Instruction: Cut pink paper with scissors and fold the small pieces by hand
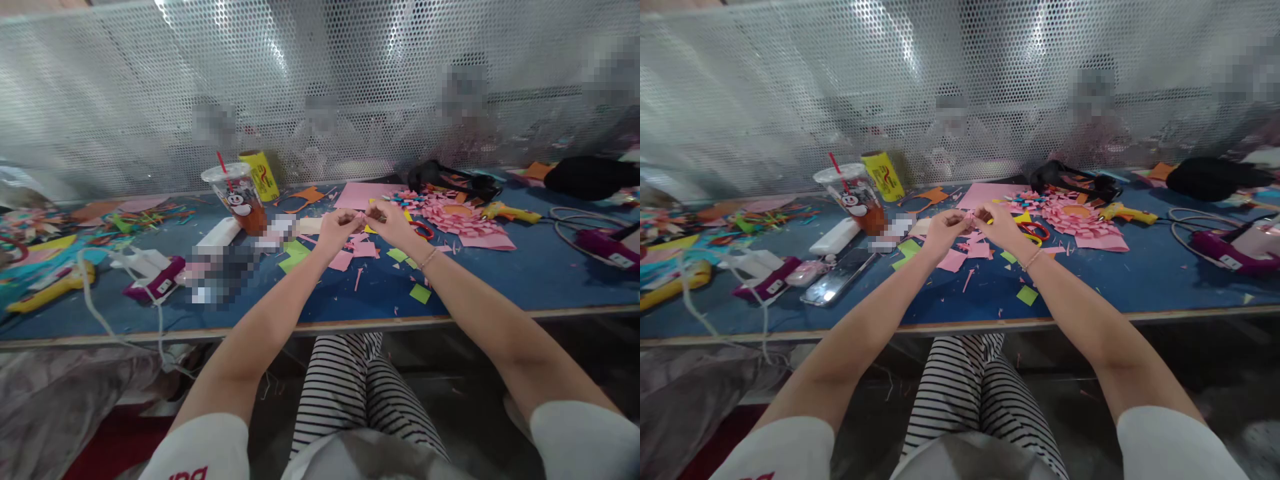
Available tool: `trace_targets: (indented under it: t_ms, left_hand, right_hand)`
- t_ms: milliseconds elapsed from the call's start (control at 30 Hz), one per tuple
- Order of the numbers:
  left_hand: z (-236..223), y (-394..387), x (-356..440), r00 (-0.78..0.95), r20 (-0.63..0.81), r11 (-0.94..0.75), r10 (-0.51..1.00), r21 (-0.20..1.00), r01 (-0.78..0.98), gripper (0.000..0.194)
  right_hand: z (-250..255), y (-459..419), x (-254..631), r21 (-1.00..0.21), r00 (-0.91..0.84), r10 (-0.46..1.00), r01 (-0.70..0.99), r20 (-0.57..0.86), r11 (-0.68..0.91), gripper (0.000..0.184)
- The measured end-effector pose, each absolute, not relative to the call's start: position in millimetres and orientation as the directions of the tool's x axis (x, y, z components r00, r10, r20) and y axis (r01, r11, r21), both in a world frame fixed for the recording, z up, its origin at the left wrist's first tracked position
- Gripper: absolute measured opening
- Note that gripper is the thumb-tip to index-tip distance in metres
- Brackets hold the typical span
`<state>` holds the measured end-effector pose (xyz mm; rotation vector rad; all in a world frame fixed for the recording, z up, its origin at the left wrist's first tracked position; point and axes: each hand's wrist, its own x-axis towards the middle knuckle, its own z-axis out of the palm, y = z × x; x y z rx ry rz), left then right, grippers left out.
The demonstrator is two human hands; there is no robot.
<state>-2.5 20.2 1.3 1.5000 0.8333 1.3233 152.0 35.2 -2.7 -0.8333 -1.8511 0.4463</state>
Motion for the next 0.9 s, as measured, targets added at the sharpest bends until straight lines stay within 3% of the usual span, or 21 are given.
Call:
trace_targets:
  t_ms: [333, 800, 900]
  left_hand:
    - [-2.1, 23.9, -2.2, 0.211, 0.439, -0.457, 0.873, 0.889, 0.040, 0.025]
    - [3.2, 17.9, -2.5, 0.224, 0.358, -0.367, 0.906, 0.930, 0.000, 0.030]
    - [2.7, 18.5, -2.3, 0.211, 0.340, -0.345, 0.916, 0.939, -0.014, 0.029]
  right_hand:
    - [3.6, 30.0, 151.9, -0.672, -0.195, 0.727, 0.282, 0.658, 0.685, 0.015]
    - [-1.5, 36.2, 151.3, -0.787, -0.190, 0.806, 0.180, 0.561, 0.590, 0.024]
    - [-1.8, 37.0, 150.0, -0.852, -0.194, 0.843, 0.059, 0.502, 0.520, 0.028]
